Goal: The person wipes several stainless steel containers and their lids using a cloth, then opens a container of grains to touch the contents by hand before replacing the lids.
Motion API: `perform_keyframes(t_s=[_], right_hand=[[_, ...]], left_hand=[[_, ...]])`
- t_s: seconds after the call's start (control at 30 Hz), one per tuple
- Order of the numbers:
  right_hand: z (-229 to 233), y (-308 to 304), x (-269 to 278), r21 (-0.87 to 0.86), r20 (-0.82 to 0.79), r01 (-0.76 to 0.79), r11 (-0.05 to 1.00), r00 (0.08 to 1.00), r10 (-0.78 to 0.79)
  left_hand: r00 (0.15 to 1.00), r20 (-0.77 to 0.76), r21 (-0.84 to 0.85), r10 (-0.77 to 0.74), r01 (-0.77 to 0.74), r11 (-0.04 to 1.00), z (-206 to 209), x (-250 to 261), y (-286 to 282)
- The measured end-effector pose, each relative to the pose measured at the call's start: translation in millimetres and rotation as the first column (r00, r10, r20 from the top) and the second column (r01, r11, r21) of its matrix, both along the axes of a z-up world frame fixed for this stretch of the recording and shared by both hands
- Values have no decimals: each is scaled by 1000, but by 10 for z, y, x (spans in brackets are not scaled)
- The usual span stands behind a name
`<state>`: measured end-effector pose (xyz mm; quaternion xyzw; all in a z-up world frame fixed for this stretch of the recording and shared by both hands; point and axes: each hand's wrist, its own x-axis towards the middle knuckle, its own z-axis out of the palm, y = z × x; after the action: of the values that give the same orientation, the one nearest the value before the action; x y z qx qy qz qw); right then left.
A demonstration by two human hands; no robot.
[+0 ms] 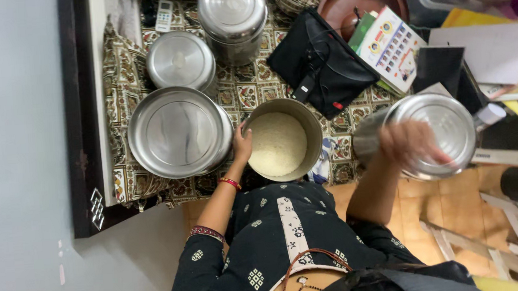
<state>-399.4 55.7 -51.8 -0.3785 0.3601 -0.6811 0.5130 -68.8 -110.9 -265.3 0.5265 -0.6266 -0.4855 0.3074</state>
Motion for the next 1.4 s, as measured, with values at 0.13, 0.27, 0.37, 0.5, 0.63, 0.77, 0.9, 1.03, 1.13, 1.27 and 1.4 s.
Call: perform_keyframes(t_s=[0.13,0.27,0.37,0.5,0.63,0.77,0.9,1.03,1.13,1.27,1.4], right_hand=[[-464,-394,125,108,-99,-97,989,989,108],[-1439,-1028,937,605,-301,-149,782,867,398],[-1964,-1161,1425,706,-346,-74,705,832,434],[-2223,-1239,1701,575,-791,153,804,354,499],[-2254,-1148,1809,498,-837,127,858,329,438],[-2162,-1046,1855,451,-849,132,883,368,378],[-2105,-1042,1904,373,-890,158,914,338,305],[-2077,-1049,1954,391,-913,209,896,212,349],[-2058,-1067,1975,374,-925,215,902,157,346],[-2051,-1050,1949,316,-941,212,925,194,277],[-2156,-1041,1845,428,-863,216,877,387,326]], left_hand=[[1000,16,52,-10,9,999,4,24,12],[1000,-5,-10,6,-6,1000,4,1,12],[1000,-13,-16,15,-16,1000,23,-11,9],[999,-30,-33,26,-27,999,72,-25,38],[998,-45,-56,36,-38,998,119,-47,44],[999,-23,-26,37,-37,999,79,-48,50],[999,-34,-56,28,-30,998,46,-56,43],[1000,-18,-29,21,-21,999,7,-38,57],[1000,4,-25,25,-25,999,-14,-37,58],[1000,-21,-43,17,-18,999,-33,-35,50],[1000,1,-35,21,-21,999,-20,-32,50]])
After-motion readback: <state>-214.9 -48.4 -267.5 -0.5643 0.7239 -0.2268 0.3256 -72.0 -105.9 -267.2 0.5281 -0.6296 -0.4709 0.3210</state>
